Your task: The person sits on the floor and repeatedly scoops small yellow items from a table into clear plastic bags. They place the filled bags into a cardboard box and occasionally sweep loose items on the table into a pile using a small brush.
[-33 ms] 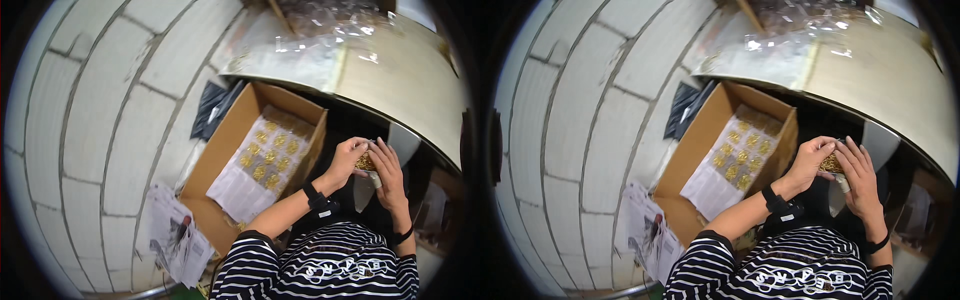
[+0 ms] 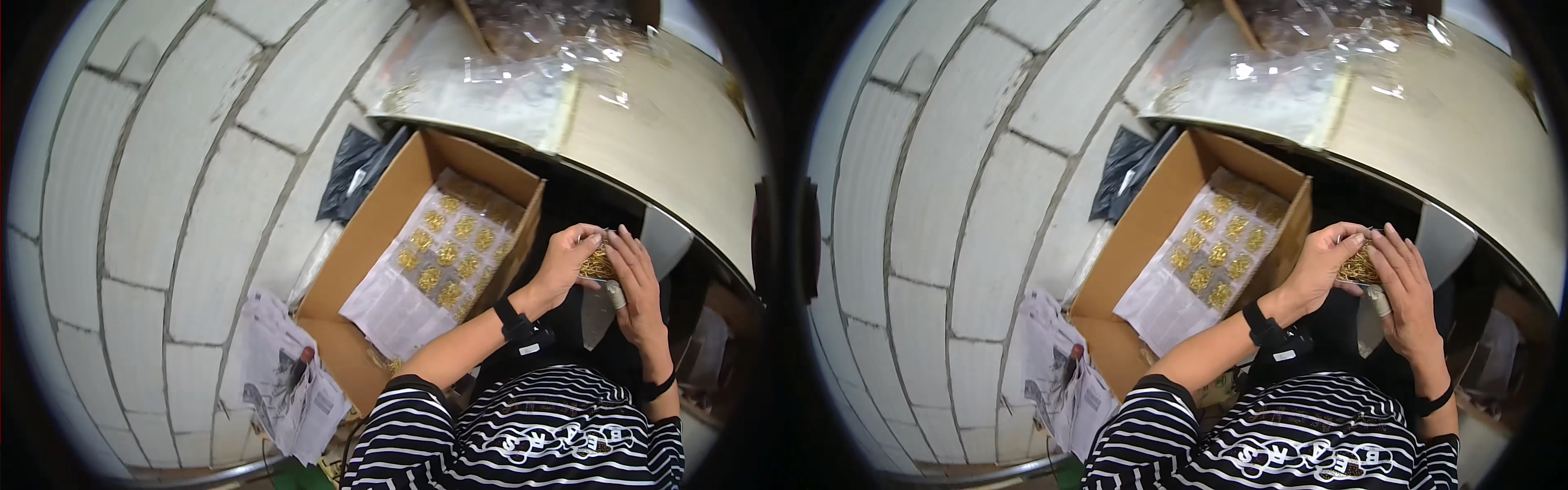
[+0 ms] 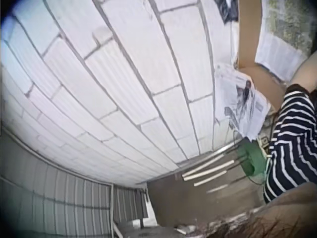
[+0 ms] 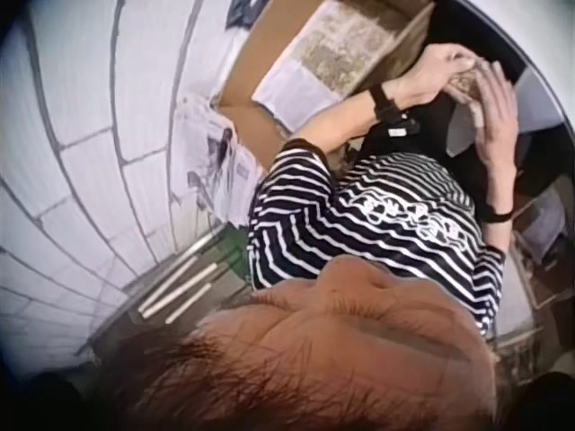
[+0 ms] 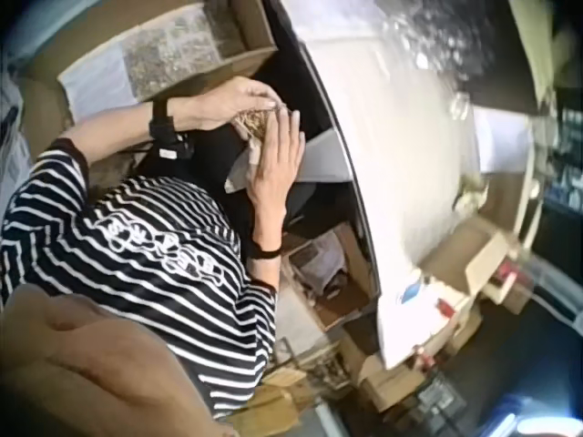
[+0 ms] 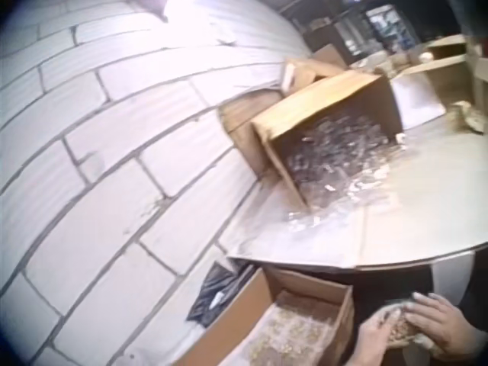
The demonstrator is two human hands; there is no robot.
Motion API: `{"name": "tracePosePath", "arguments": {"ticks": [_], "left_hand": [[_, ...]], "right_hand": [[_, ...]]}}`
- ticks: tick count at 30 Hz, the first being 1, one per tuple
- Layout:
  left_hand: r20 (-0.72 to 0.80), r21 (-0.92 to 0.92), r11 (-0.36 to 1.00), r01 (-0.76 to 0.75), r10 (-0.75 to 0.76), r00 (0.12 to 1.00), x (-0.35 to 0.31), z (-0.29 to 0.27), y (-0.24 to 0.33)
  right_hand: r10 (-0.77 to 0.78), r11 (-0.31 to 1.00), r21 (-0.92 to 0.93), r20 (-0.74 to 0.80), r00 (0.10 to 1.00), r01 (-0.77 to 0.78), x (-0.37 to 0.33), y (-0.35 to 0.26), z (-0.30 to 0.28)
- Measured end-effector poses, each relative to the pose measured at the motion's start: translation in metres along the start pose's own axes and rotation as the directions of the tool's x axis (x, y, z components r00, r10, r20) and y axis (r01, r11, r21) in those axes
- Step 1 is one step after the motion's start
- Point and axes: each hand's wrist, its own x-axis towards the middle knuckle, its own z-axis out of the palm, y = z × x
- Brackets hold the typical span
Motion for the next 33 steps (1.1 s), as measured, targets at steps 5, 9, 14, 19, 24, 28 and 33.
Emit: {"name": "tracePosePath", "arguments": {"ticks": [5,9,14,19,24,28,33], "left_hand": [[-0.228,0.065,0.99,-0.124,0.136,0.964,-0.045,-0.062,0.047],[-0.3,0.096,0.981,-0.171,0.192,0.934,-0.067,-0.1,0.063],[-0.3,0.017,0.986,-0.164,0.161,0.94,-0.072,-0.105,0.057],[-0.289,-0.03,0.989,-0.142,0.127,0.949,-0.069,-0.109,0.05],[-0.321,-0.031,0.991,-0.134,0.117,0.94,-0.069,-0.112,0.05],[-0.293,-0.054,0.991,-0.123,0.102,0.951,-0.069,-0.115,0.049],[-0.289,-0.066,0.993,-0.1,0.076,0.954,-0.071,-0.116,0.049]], "right_hand": [[-0.046,0.979,0.197,-0.059,0.997,0.057,0.037,-0.015,0.012],[0.247,0.698,0.654,0.164,0.955,-0.293,0.041,-0.009,0.039],[0.238,0.115,0.811,0.539,0.808,-0.574,0.063,-0.021,0.06],[0.272,0.115,0.756,0.6,0.752,-0.645,0.079,-0.037,0.085],[0.394,0.198,0.742,0.538,0.745,-0.641,0.083,-0.042,0.105],[0.434,0.382,0.655,0.496,0.752,-0.652,0.091,-0.042,0.108],[0.079,0.934,0.348,0.021,0.997,-0.082,0.105,-0.039,0.089]]}}
